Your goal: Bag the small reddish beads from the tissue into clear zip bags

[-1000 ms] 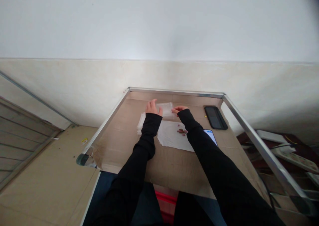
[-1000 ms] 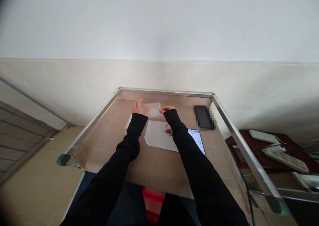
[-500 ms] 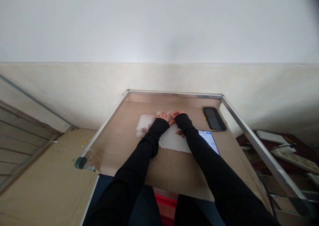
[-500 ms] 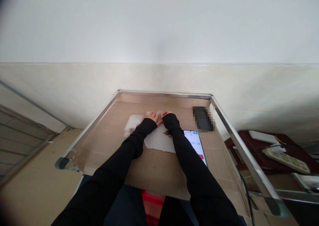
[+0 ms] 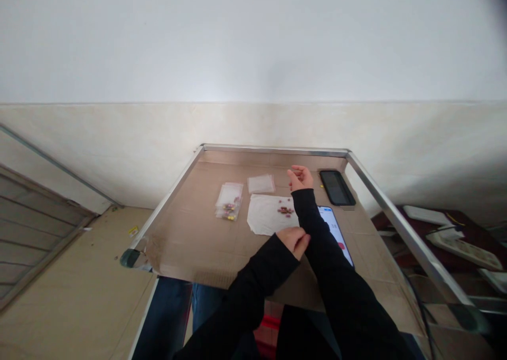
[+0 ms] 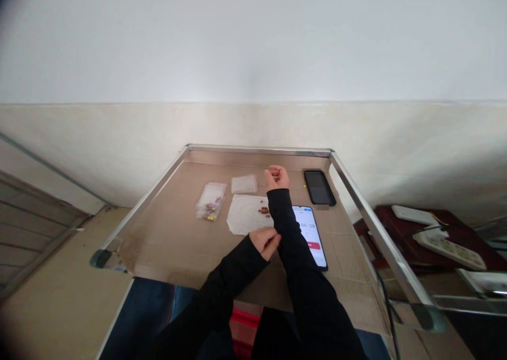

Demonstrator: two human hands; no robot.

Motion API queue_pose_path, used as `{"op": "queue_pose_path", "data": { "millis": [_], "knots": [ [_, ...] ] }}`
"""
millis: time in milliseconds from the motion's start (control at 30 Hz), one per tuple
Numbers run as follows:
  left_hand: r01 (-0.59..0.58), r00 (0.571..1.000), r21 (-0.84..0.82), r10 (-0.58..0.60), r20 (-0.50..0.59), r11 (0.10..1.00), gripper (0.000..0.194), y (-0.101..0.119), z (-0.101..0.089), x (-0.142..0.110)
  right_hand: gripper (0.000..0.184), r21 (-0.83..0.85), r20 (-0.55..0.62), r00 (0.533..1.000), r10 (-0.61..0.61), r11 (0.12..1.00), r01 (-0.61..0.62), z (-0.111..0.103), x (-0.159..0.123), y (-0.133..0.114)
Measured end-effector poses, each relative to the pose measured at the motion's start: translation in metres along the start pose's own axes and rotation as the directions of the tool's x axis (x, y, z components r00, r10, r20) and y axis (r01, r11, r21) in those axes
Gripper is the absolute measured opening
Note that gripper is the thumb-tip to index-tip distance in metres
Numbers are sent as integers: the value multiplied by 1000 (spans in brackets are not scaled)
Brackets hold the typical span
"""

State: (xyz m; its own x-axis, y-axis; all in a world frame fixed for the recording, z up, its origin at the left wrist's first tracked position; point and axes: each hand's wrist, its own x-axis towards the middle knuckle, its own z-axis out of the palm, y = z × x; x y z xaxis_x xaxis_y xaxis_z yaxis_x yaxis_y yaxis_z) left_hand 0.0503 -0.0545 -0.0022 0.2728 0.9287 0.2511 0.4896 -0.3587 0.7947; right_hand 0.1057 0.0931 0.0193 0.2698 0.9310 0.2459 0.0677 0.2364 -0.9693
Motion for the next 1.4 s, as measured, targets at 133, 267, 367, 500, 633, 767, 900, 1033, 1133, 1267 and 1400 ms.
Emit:
{"op": "queue_pose_path", "data": {
  "millis": [133,267,367,500,633,767,900,1033,1133,1267,1400],
  "knots": [
    [220,976,-283,-211,62,934,38,9,12,-9,30,-62,16,999,-28,998,29,-2,-3,-1],
    [151,988,-131,-148,34,980,28,12,12,-14,28,-33,64,998,21,999,-19,-5,-5,-9],
    [80,986,81,-90,138,993,23,13,15,-22,23,188,156,960,232,947,-260,-14,1,-25],
    [95,970,267,-149,192,959,23,14,19,-26,10,508,359,843,402,673,-537,-24,6,-45],
    [81,985,253,-117,127,964,17,11,4,-20,16,337,310,878,364,822,-459,-20,-13,-41],
    [97,991,275,-68,-115,956,18,-15,-48,-16,15,-235,348,937,24,970,63,-17,-50,-15],
    [266,921,534,-49,-386,803,23,-63,-108,-20,16,-566,462,876,-140,714,413,-15,-80,5],
    [359,921,685,-122,-371,634,45,-100,-129,-29,19,-651,550,815,-182,518,555,-11,-92,8],
    [315,948,732,-165,-272,605,43,-115,-127,-36,20,-639,619,762,-191,442,630,-10,-94,6],
    [261,963,731,-125,-237,630,30,-125,-127,-39,22,-611,639,744,-193,460,644,-11,-95,6],
    [207,974,727,-71,-213,655,25,-128,-134,-37,20,-559,606,766,-215,570,602,-12,-94,12]
  ]
}}
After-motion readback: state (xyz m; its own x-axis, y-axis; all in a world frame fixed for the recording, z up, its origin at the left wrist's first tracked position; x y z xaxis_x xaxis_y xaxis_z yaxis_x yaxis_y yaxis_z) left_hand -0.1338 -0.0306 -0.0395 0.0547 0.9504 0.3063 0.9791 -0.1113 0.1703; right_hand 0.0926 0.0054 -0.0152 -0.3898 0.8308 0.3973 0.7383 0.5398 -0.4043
